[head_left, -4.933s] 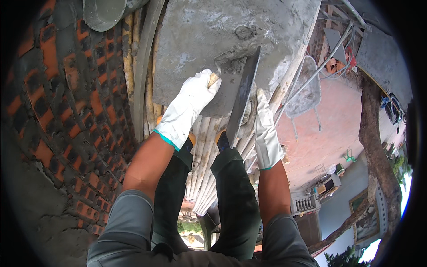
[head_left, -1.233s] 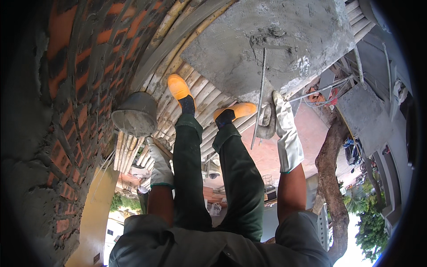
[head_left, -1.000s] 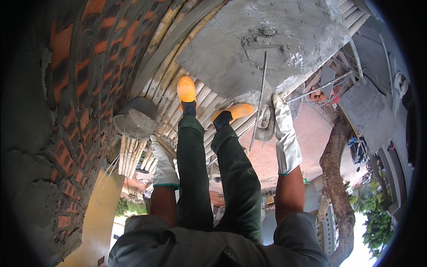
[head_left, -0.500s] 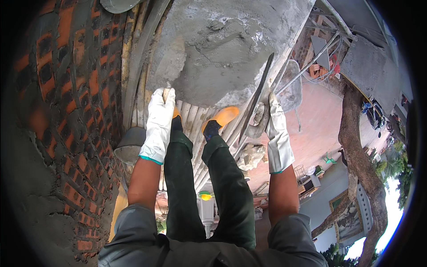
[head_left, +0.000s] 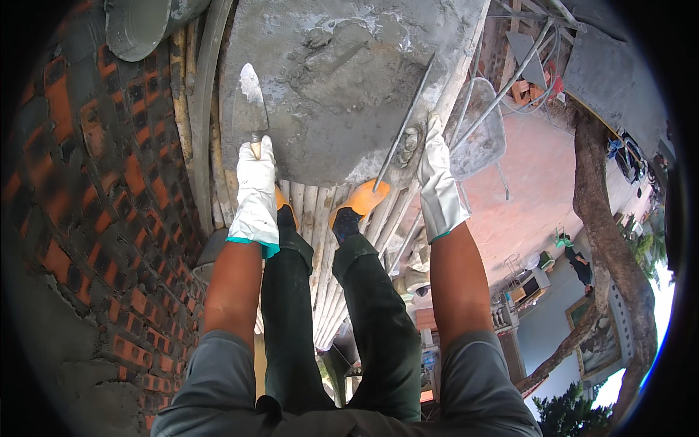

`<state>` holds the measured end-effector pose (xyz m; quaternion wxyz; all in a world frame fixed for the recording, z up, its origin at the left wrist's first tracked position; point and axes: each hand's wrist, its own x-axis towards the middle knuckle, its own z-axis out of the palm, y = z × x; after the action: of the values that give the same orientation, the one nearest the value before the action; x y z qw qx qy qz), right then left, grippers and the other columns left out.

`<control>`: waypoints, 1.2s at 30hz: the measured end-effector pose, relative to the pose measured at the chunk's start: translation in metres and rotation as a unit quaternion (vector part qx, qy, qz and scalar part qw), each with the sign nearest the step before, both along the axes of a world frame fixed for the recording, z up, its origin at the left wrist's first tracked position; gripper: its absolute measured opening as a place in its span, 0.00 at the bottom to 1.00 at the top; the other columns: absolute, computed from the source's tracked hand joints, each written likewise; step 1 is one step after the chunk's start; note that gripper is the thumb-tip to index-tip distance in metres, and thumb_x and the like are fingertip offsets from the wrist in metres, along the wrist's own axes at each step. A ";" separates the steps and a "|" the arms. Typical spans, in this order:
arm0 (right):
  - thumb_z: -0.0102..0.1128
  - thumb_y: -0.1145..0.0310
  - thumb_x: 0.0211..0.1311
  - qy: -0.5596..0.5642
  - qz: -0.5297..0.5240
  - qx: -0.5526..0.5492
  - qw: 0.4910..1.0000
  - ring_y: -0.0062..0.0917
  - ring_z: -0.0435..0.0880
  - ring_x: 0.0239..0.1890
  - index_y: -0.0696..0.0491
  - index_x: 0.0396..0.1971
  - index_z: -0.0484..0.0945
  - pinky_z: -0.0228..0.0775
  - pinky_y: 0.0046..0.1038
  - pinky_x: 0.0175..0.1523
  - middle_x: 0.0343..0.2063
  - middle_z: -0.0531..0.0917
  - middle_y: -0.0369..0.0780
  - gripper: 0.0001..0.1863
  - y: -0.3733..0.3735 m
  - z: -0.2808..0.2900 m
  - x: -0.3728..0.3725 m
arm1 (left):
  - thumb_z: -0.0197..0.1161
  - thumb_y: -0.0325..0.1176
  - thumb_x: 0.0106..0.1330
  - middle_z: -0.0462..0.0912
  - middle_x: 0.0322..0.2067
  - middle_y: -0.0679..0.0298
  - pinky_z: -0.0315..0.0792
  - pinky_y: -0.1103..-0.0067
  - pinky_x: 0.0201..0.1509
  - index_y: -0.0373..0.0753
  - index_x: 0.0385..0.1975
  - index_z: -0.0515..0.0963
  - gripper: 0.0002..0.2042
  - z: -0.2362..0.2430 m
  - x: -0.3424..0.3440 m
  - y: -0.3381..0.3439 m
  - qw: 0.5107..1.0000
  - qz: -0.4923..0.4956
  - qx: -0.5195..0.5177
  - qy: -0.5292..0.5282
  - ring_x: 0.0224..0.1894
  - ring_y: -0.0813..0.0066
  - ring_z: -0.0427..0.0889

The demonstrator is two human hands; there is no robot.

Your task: The person applies wet cement to a brick wall using a trowel and a hawk, then smooths the surface with a float. The person repeatedly scoops cement, spreads it along the wall, and levels the layer while standing on bamboo scaffolding.

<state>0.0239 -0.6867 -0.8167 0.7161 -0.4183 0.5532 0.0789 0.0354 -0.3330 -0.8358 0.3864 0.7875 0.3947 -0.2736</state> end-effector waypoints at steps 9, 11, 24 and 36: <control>0.43 0.55 0.88 -0.032 0.312 -0.099 0.944 0.30 0.81 0.65 0.63 0.66 0.78 0.69 0.30 0.70 0.61 0.85 0.45 0.27 0.069 -0.019 -0.015 | 0.64 0.48 0.75 0.87 0.42 0.44 0.80 0.57 0.51 0.38 0.49 0.80 0.18 0.018 0.044 -0.097 0.937 -0.323 0.032 -0.127 0.47 0.41 0.86; 0.41 0.56 0.88 -0.052 0.260 -0.068 0.962 0.30 0.77 0.70 0.62 0.70 0.74 0.65 0.30 0.74 0.66 0.81 0.44 0.28 0.058 -0.010 -0.021 | 0.65 0.46 0.75 0.87 0.40 0.45 0.79 0.56 0.50 0.39 0.47 0.79 0.16 0.038 0.053 -0.086 0.913 -0.385 0.069 -0.120 0.45 0.40 0.86; 0.52 0.46 0.84 -0.037 -0.026 0.067 0.997 0.17 0.83 0.33 0.50 0.55 0.82 0.79 0.22 0.39 0.35 0.85 0.31 0.23 0.003 0.001 -0.015 | 0.64 0.44 0.76 0.86 0.42 0.49 0.79 0.57 0.52 0.40 0.45 0.79 0.13 0.024 0.123 -0.057 0.809 -0.574 0.054 -0.117 0.46 0.43 0.86; 0.47 0.50 0.86 -0.026 0.223 -0.121 0.967 0.25 0.82 0.50 0.59 0.62 0.81 0.72 0.30 0.62 0.52 0.87 0.42 0.27 0.055 -0.022 0.004 | 0.68 0.44 0.75 0.89 0.42 0.49 0.79 0.67 0.59 0.30 0.53 0.81 0.21 -0.022 0.201 -0.117 0.759 -0.617 0.036 -0.207 0.51 0.51 0.86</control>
<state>0.0279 -0.6315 -0.8389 0.6385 -0.6164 0.4327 0.1585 0.2359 -0.4503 -0.8578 0.1778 0.9113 -0.2564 -0.2685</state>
